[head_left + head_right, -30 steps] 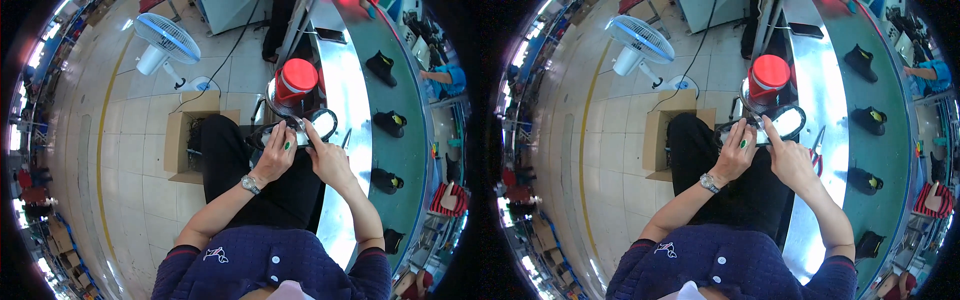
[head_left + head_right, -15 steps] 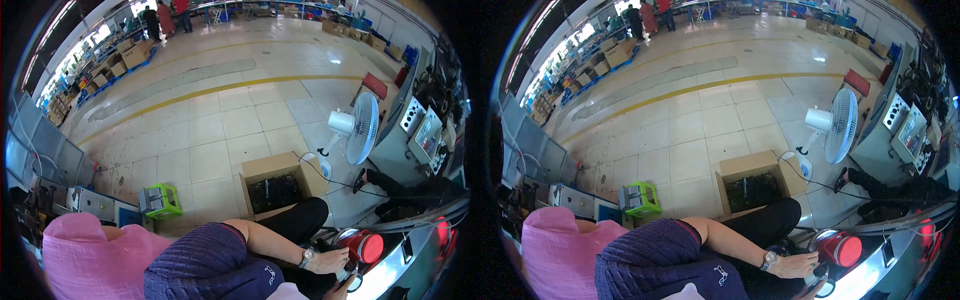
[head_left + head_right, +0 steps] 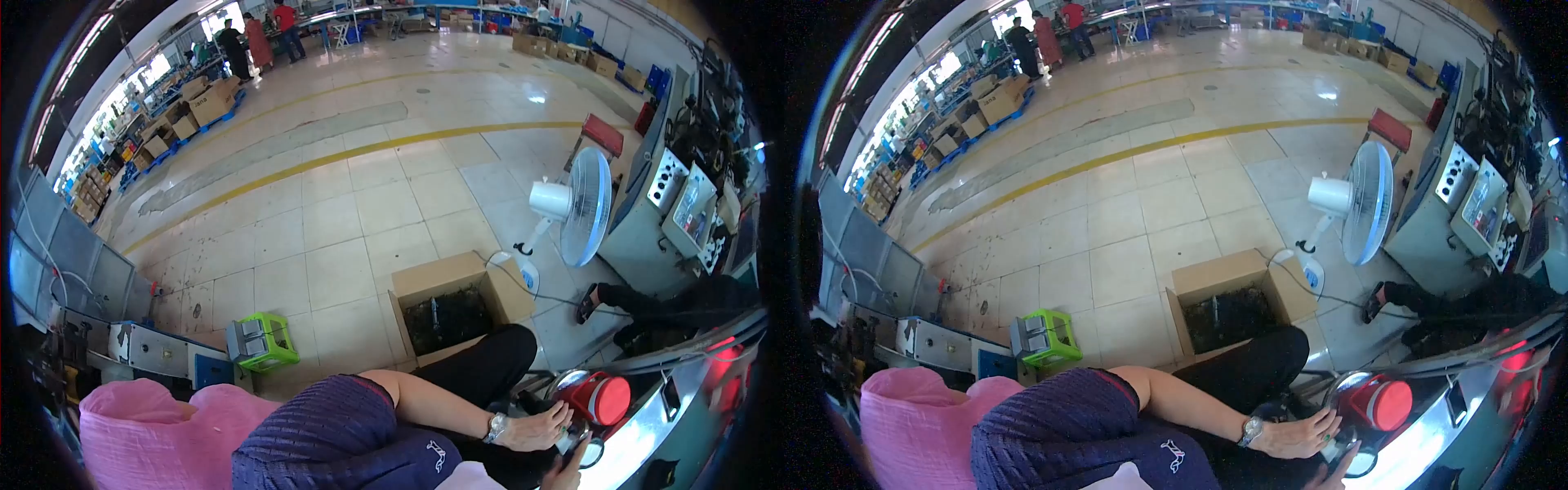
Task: Trim and finish shoe components as part of an assembly line process.
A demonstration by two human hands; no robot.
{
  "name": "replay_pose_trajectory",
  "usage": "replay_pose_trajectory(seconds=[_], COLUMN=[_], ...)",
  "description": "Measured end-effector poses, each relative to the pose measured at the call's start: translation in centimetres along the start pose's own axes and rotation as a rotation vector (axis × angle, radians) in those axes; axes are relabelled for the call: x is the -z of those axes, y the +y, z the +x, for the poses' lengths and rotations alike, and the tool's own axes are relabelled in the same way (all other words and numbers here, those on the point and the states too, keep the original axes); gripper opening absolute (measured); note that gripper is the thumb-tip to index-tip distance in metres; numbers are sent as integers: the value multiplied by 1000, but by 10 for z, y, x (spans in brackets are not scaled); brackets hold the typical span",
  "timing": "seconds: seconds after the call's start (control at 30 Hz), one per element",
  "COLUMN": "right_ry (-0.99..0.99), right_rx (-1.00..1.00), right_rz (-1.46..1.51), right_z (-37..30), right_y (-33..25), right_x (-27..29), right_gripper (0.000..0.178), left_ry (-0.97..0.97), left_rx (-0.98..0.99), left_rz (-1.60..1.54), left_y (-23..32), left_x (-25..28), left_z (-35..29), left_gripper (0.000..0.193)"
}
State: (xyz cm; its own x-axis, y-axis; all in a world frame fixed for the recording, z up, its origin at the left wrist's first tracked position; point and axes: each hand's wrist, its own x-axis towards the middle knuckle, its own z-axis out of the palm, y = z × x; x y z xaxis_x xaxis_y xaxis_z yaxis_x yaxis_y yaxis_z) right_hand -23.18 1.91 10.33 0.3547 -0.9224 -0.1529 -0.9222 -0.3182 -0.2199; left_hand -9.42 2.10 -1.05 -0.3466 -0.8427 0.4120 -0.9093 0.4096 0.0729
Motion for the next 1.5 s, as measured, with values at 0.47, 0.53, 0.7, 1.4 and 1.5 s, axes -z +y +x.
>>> replay_pose_trajectory(seconds=[0.47,0.53,0.7,1.4,1.5], right_ry=[242,203,47,184,214], right_rx=[-81,-154,-162,52,-48], right_rz=[274,372,232,275,406], right_z=[14,15,12,24,26], right_y=[-3,2,7,-4,-10], right_x=[-14,-20,-23,-11,-10], right_gripper=[63,62,76,78,76], left_ry=[101,78,59,146,110], left_rx=[40,38,41,61,41], left_rz=[12,-33,-23,-317,-381], left_y=[-2,-2,-4,-25,-23], left_x=[3,5,9,11,10], left_z=[-2,-3,-6,0,0], left_gripper=[38,40,41,48,36])
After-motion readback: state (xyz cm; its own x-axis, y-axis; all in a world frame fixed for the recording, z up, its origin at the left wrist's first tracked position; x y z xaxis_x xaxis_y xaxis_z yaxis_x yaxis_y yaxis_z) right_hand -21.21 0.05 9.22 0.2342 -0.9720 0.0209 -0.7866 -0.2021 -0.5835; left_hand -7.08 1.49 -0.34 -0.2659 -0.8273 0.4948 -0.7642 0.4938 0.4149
